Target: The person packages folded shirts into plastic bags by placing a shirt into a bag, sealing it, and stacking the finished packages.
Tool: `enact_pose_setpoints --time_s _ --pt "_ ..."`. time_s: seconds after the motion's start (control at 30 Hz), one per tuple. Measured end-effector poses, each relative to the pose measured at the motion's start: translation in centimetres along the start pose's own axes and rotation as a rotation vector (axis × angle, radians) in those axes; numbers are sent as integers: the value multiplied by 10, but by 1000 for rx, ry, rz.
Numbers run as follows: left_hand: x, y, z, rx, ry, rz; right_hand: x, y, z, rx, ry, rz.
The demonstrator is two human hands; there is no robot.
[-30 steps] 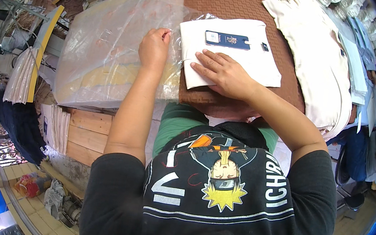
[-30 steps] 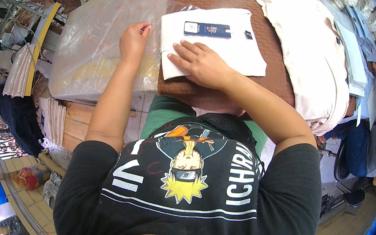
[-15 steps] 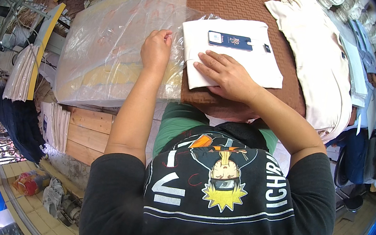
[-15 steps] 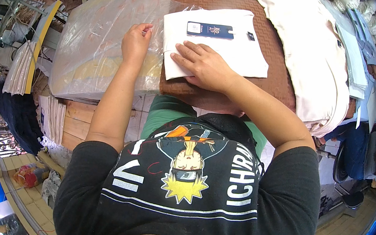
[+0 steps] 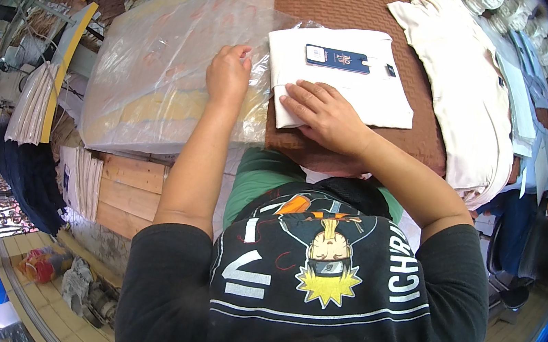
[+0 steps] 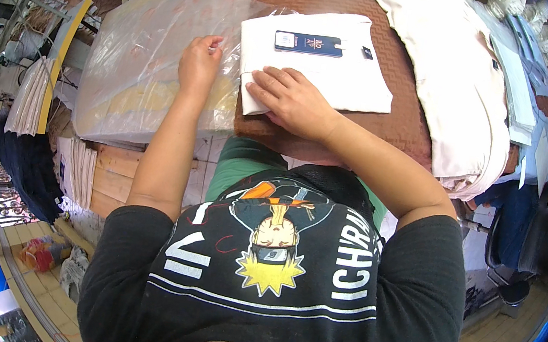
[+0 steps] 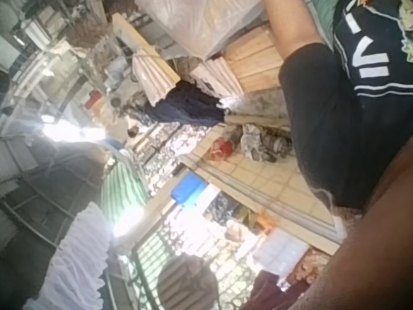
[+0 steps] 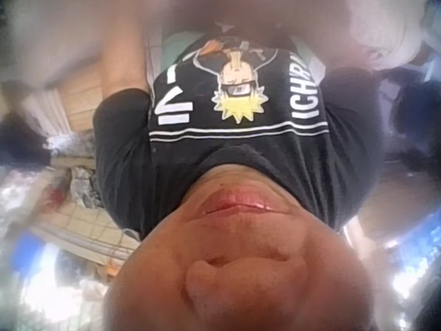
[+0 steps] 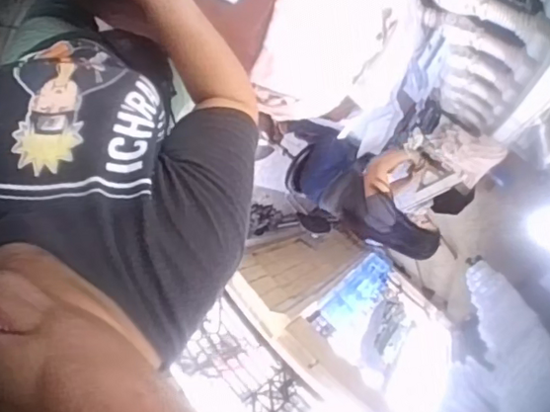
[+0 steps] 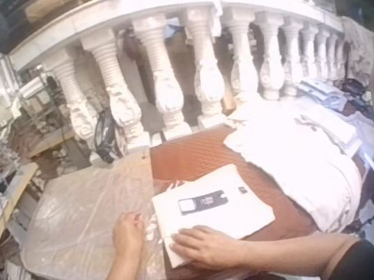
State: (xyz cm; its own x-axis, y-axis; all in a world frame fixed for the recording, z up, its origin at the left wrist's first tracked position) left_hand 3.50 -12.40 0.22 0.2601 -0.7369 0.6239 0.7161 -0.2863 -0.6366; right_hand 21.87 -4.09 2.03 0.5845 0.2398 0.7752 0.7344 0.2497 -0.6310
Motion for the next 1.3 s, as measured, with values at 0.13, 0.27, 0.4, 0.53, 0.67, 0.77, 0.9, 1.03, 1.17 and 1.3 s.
enact_pose_setpoints --time_s 0.13,0.27,0.4,0.53,0.67,0.77,0.9,1.03,1.17,1.3 --pt "2 2 -1 8 1 1 -2 1 0 2 29 11" --pt "3 4 -3 4 0 -14 -3 1 0 1 36 41" --pt "3 6 -2 28 -12 -39 -5 2 1 0 36 36" --pt "5 9 -2 40 -29 -49 -5 2 1 -2 37 37" --pt "4 11 -4 43 -19 -47 -6 3 2 -5 35 35" --pt "5 10 -9 49 -22 -21 -7 3 2 -4 40 35" --pt "10 -5 -21 69 -46 59 -6 3 1 -5 32 36" --pt "13 -15 -21 68 -55 47 -2 1 0 -24 -12 22" --pt "-7 -25 -12 -8 -121 -55 0 1 0 -42 -50 49" --pt "-46 -48 33 -224 -313 -234 2 1 -1 -33 -49 49"
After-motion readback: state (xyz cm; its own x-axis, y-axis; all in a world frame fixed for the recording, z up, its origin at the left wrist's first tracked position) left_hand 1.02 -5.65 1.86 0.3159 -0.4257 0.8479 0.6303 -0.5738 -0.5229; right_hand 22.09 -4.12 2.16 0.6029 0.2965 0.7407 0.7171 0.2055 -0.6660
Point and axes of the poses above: each hand's wrist, its own y-axis away from the middle knuckle, its own x-axis out of the back of the hand, z = x × y, the point moved 7 cm from there along -y, towards the middle knuckle, and after that the axes turned 15 degrees about z, right-handed, at the moved point
